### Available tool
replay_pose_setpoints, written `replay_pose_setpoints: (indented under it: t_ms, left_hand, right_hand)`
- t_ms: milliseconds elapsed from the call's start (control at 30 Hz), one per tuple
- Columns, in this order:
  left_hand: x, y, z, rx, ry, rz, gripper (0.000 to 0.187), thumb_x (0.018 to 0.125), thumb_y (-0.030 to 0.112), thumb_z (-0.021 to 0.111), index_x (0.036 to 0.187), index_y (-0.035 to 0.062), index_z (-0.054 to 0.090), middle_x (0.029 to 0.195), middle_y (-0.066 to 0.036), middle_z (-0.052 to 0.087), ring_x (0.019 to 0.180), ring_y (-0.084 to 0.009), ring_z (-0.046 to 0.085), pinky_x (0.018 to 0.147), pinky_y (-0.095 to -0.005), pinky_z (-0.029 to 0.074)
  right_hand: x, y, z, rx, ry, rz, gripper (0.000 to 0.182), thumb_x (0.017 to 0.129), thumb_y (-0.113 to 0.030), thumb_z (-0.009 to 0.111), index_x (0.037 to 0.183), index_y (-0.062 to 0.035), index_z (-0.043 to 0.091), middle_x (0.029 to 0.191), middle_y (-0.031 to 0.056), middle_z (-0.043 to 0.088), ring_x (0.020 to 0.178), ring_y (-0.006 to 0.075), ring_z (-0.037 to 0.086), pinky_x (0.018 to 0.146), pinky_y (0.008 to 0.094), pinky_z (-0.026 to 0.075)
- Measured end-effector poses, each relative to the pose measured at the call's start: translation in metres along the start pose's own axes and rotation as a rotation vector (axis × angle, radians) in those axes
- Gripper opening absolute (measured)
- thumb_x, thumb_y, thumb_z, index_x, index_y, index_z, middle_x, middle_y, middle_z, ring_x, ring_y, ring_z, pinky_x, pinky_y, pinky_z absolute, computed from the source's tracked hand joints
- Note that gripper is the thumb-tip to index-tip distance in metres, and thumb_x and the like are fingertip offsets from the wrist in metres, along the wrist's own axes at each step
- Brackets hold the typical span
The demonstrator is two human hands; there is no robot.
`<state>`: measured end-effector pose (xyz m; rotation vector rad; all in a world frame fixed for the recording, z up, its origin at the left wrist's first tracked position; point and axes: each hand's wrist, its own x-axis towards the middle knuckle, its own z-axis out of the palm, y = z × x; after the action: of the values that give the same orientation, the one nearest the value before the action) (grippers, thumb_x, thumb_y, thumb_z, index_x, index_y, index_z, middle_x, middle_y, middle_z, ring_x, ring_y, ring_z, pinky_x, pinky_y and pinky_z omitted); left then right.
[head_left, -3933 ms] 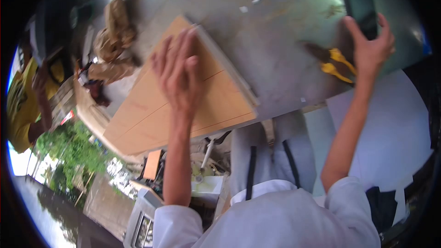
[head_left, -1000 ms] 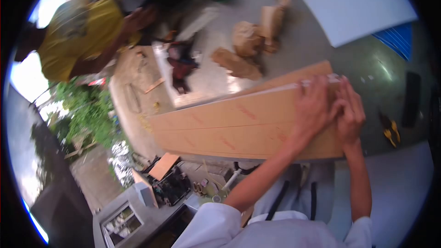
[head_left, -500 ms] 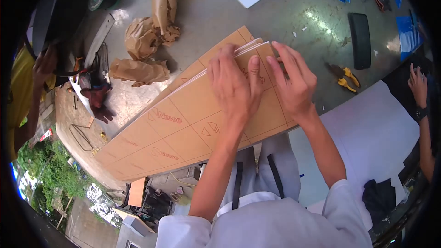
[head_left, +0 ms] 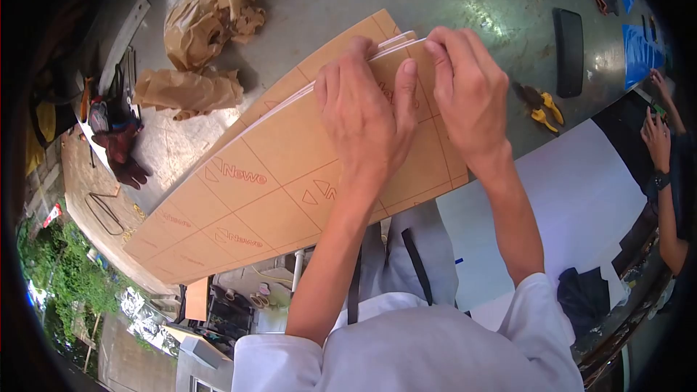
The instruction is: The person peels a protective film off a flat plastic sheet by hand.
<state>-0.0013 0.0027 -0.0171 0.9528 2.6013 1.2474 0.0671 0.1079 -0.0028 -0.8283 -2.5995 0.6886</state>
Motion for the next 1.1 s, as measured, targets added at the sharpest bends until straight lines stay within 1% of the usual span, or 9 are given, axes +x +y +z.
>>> replay_pose_setpoints:
  t_ms: [233, 367, 667, 733, 767, 833, 867, 933, 1100]
  left_hand:
    - [-0.001, -0.003, 0.003, -0.011, 0.019, 0.015, 0.039, 0.086, 0.026, 0.064, 0.11, -0.0022, 0.051, 0.092, -0.014, 0.059, 0.084, -0.0298, 0.055, 0.083, -0.0396, 0.039]
    - [-0.001, -0.005, 0.004, -0.011, 0.038, 0.025, 0.039, 0.086, 0.028, 0.063, 0.109, -0.0018, 0.051, 0.092, -0.014, 0.059, 0.084, -0.03, 0.055, 0.083, -0.0397, 0.039]
    - [-0.001, -0.005, 0.005, -0.004, 0.047, 0.016, 0.038, 0.086, 0.026, 0.063, 0.11, -0.0014, 0.05, 0.091, -0.014, 0.059, 0.085, -0.0295, 0.055, 0.083, -0.0397, 0.039]
    - [-0.001, -0.005, 0.005, 0.001, 0.048, 0.013, 0.038, 0.086, 0.025, 0.064, 0.109, -0.0014, 0.051, 0.091, -0.014, 0.059, 0.085, -0.0292, 0.056, 0.083, -0.0396, 0.039]
    - [-0.001, -0.005, 0.005, 0.013, 0.051, 0.018, 0.036, 0.086, 0.024, 0.064, 0.109, -0.0012, 0.051, 0.091, -0.014, 0.059, 0.085, -0.0292, 0.056, 0.083, -0.0397, 0.039]
    - [-0.001, -0.005, 0.005, 0.026, 0.053, 0.021, 0.035, 0.086, 0.023, 0.064, 0.109, -0.001, 0.051, 0.091, -0.013, 0.06, 0.085, -0.0291, 0.056, 0.083, -0.0398, 0.04]
    - [-0.001, -0.005, 0.006, 0.038, 0.055, 0.019, 0.034, 0.086, 0.022, 0.064, 0.108, -0.0008, 0.052, 0.091, -0.013, 0.06, 0.084, -0.0291, 0.056, 0.083, -0.0398, 0.04]
    - [-0.001, -0.004, 0.006, 0.051, 0.056, 0.022, 0.034, 0.085, 0.021, 0.064, 0.108, -0.0005, 0.052, 0.091, -0.013, 0.06, 0.084, -0.0291, 0.057, 0.083, -0.0398, 0.04]
    - [0.0, -0.002, 0.007, 0.079, 0.042, -0.003, 0.033, 0.086, 0.021, 0.064, 0.108, -0.0003, 0.053, 0.091, -0.012, 0.06, 0.085, -0.0287, 0.057, 0.084, -0.0395, 0.04]
  right_hand:
    - [0.015, -0.013, -0.001, -0.388, -0.184, 0.051, 0.015, 0.076, -0.006, 0.063, 0.085, -0.0025, 0.053, 0.086, 0.0125, 0.06, 0.069, 0.0356, 0.063, 0.057, 0.0419, 0.051]
    - [0.021, -0.017, 0.0, -0.423, -0.262, 0.119, 0.015, 0.075, -0.003, 0.059, 0.089, -0.0034, 0.054, 0.09, 0.0116, 0.064, 0.077, 0.0363, 0.063, 0.064, 0.045, 0.049]
    - [0.007, -0.006, 0.005, -0.282, -0.151, 0.057, 0.013, 0.074, 0.0, 0.057, 0.087, -0.0036, 0.053, 0.082, 0.0131, 0.06, 0.075, 0.0361, 0.058, 0.066, 0.0435, 0.047]
    - [0.003, 0.004, 0.002, -0.079, -0.058, 0.05, 0.012, 0.08, -0.01, 0.063, 0.086, -0.0015, 0.056, 0.08, 0.0114, 0.06, 0.07, 0.0261, 0.064, 0.064, 0.0354, 0.05]
    - [0.002, 0.005, 0.003, -0.077, -0.061, 0.049, 0.012, 0.08, -0.01, 0.063, 0.086, -0.0015, 0.056, 0.08, 0.0114, 0.06, 0.07, 0.0261, 0.064, 0.064, 0.0354, 0.05]
    - [0.002, 0.007, 0.007, 0.586, -0.001, 0.521, 0.018, 0.087, -0.015, 0.063, 0.092, 0.0013, 0.061, 0.081, 0.0074, 0.064, 0.073, 0.0144, 0.061, 0.066, 0.0275, 0.048]
    - [0.003, 0.007, 0.006, 0.586, -0.002, 0.522, 0.018, 0.087, -0.015, 0.063, 0.092, 0.0013, 0.061, 0.081, 0.0074, 0.064, 0.073, 0.0144, 0.061, 0.066, 0.0275, 0.048]
    - [0.005, 0.006, 0.004, 1.049, -0.135, 0.775, 0.024, 0.091, -0.021, 0.062, 0.098, 0.002, 0.065, 0.086, 0.0049, 0.067, 0.077, 0.0082, 0.059, 0.068, 0.0231, 0.047]
    - [-0.001, 0.004, 0.012, 1.041, -0.064, 0.785, 0.023, 0.09, -0.018, 0.064, 0.098, 0.0026, 0.069, 0.086, 0.0045, 0.067, 0.078, 0.0079, 0.06, 0.07, 0.0223, 0.047]
